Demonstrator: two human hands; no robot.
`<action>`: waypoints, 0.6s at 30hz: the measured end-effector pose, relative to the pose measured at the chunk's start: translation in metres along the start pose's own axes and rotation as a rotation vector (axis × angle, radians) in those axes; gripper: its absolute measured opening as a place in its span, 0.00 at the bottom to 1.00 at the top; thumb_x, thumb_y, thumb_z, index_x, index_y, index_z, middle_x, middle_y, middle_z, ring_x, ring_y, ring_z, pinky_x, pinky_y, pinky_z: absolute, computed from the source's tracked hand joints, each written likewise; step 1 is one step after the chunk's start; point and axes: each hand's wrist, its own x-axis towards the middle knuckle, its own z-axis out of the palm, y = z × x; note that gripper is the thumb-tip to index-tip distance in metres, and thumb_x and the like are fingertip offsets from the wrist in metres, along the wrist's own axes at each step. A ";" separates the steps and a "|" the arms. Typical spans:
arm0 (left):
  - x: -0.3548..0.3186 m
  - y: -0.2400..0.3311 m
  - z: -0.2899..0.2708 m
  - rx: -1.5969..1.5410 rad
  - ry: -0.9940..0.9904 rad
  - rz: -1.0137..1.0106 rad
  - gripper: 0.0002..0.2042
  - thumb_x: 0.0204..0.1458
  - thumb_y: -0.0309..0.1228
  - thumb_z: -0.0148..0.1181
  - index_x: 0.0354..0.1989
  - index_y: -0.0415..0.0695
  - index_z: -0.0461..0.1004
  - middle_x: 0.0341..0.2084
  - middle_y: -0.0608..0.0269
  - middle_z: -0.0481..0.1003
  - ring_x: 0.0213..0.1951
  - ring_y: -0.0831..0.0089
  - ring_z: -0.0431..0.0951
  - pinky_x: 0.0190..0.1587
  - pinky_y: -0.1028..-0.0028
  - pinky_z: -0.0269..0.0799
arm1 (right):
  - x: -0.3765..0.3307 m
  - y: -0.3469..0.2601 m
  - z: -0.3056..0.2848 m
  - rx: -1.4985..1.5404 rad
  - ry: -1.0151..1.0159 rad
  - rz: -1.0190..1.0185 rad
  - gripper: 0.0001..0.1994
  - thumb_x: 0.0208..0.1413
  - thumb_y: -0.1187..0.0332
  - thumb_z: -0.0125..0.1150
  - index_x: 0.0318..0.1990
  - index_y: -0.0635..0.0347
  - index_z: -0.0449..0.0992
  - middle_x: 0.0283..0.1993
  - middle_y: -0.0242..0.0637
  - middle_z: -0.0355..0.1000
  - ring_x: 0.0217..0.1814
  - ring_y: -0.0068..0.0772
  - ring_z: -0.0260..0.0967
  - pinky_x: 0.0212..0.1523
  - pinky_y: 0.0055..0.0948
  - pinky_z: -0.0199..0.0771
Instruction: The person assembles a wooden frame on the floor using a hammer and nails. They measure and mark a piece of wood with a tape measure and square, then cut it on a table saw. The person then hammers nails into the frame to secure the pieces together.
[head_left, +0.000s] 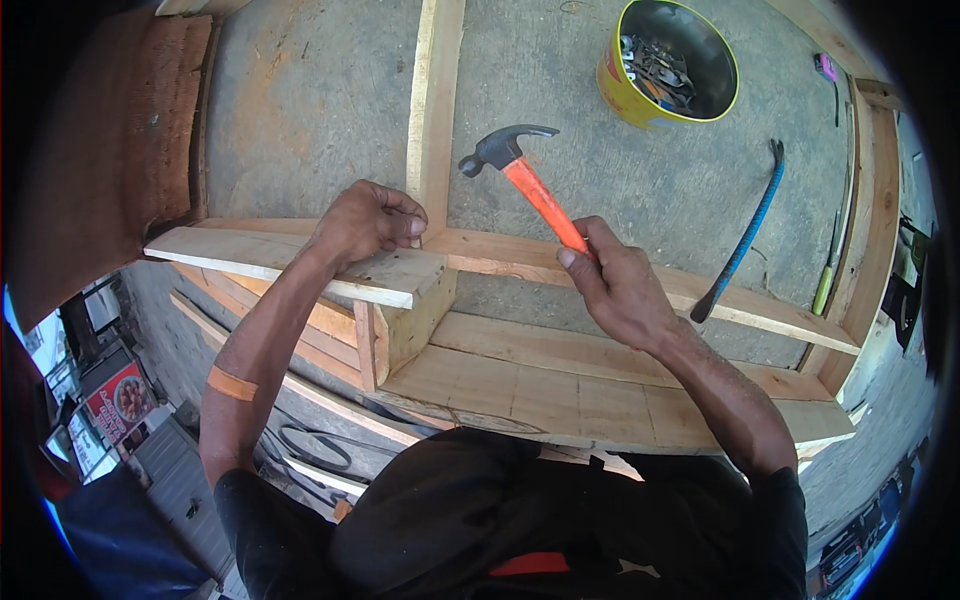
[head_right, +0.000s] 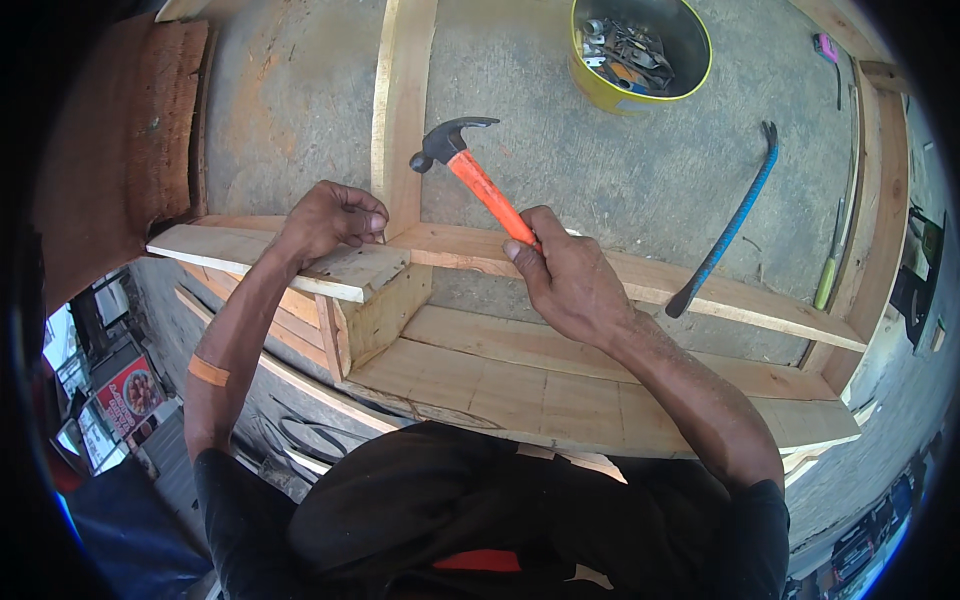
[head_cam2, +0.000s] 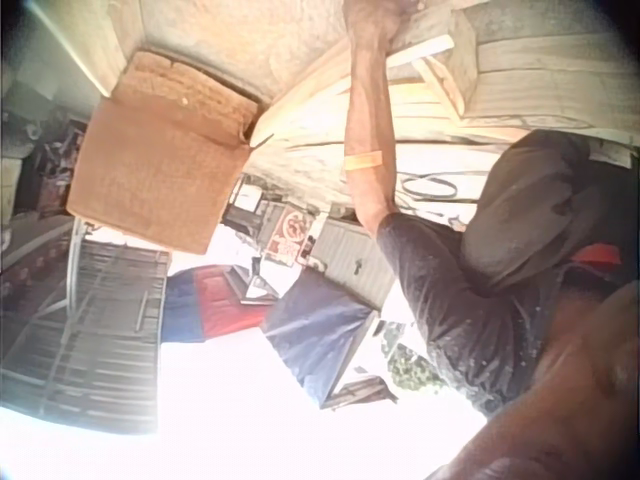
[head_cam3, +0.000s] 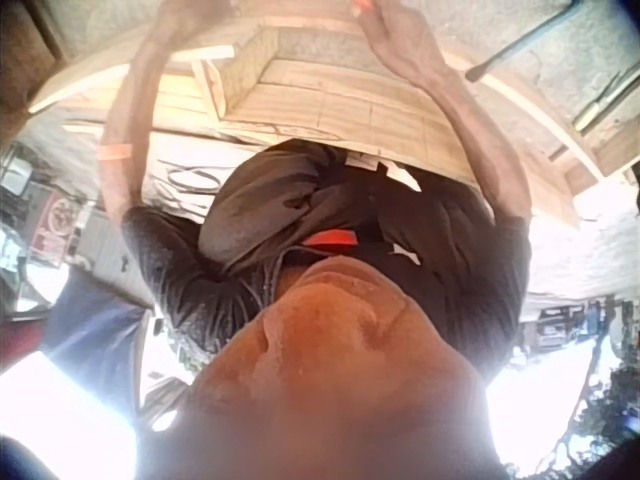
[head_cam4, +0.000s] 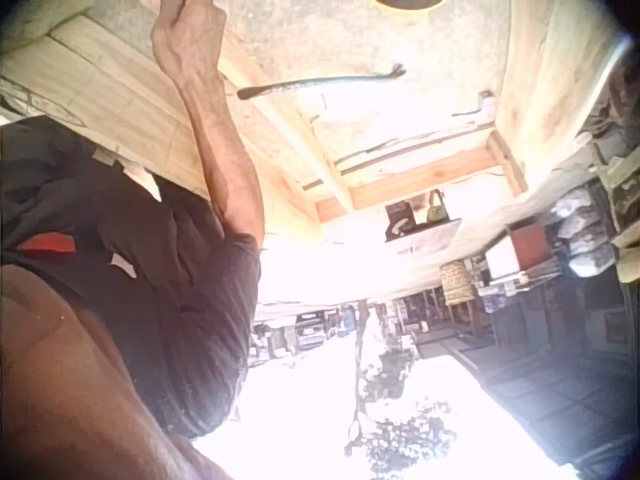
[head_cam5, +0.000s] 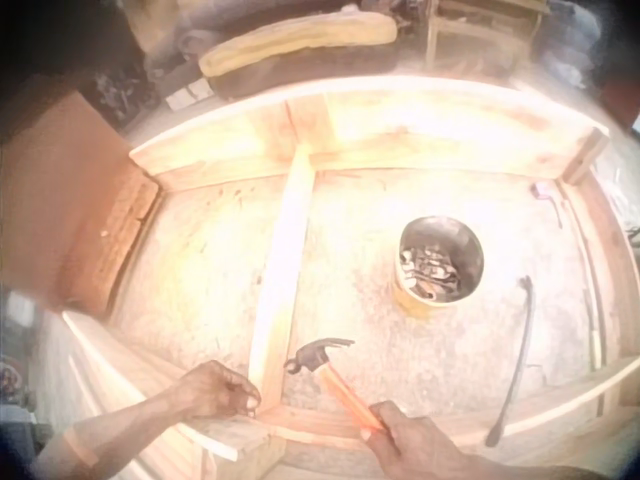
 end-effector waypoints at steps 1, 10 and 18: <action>0.000 0.002 0.001 0.013 0.005 0.018 0.07 0.55 0.30 0.71 0.37 0.39 0.84 0.26 0.65 0.81 0.28 0.80 0.79 0.33 0.77 0.75 | 0.001 -0.002 0.000 -0.004 -0.019 0.016 0.15 0.72 0.61 0.52 0.54 0.65 0.66 0.24 0.48 0.71 0.29 0.52 0.76 0.34 0.49 0.69; 0.015 0.028 0.023 0.497 0.091 0.013 0.11 0.52 0.38 0.73 0.42 0.49 0.88 0.28 0.56 0.84 0.29 0.71 0.82 0.38 0.68 0.78 | 0.003 -0.002 0.003 -0.046 -0.069 0.080 0.16 0.71 0.61 0.51 0.55 0.65 0.66 0.23 0.48 0.71 0.27 0.53 0.74 0.34 0.50 0.68; 0.024 0.013 0.030 0.606 0.114 0.077 0.11 0.52 0.39 0.72 0.42 0.52 0.88 0.35 0.52 0.85 0.37 0.62 0.86 0.47 0.64 0.79 | -0.003 -0.006 0.022 -0.003 -0.077 0.146 0.15 0.71 0.61 0.51 0.55 0.65 0.65 0.23 0.51 0.71 0.27 0.56 0.75 0.33 0.53 0.67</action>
